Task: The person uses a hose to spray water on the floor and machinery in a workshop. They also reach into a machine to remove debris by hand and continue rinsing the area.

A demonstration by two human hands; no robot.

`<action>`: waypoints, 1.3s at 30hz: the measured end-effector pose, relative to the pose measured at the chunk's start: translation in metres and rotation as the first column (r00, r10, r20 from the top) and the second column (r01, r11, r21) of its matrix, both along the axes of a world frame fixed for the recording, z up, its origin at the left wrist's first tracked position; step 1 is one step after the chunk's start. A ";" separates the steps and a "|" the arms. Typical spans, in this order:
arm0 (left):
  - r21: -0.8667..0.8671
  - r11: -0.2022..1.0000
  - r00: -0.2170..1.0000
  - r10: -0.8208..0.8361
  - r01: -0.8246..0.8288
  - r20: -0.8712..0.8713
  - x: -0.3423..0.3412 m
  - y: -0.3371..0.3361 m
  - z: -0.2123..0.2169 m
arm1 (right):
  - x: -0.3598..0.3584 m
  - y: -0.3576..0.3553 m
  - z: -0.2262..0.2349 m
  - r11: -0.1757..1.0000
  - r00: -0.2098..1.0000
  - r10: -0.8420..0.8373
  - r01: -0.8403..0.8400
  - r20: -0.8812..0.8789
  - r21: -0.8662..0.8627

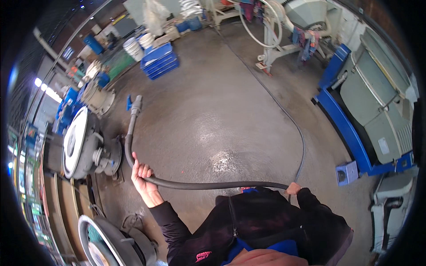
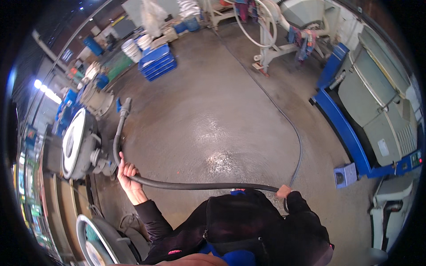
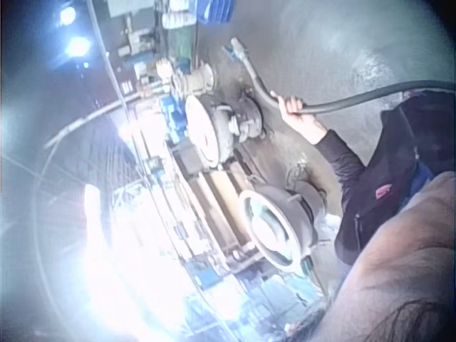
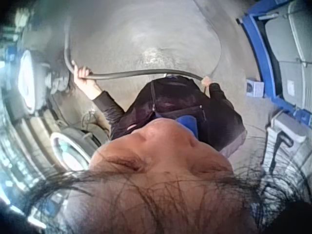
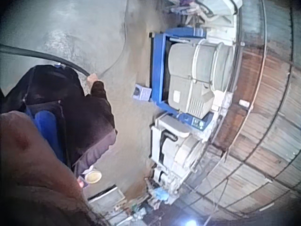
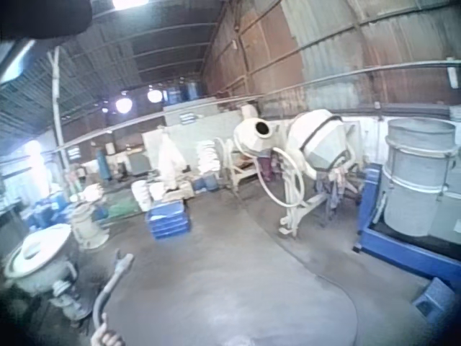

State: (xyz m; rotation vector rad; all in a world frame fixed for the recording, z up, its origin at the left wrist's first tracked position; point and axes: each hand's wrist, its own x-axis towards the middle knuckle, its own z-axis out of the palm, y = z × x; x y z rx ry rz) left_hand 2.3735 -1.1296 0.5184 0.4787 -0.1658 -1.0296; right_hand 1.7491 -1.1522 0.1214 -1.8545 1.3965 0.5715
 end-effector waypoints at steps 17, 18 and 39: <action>0.357 0.762 0.833 -0.545 0.540 -0.095 0.218 -0.425 -0.101 | 0.297 -0.019 0.068 0.763 0.745 -0.619 0.646 -0.249 0.032; 0.365 0.759 0.830 -0.552 0.539 -0.077 0.236 -0.445 -0.100 | 0.316 -0.032 0.063 0.754 0.736 -0.627 0.656 -0.256 0.039; 0.345 0.650 0.729 -0.654 0.678 -0.202 0.392 -0.829 -0.149 | 0.616 -0.755 0.003 0.652 0.629 -0.684 0.754 0.371 -0.076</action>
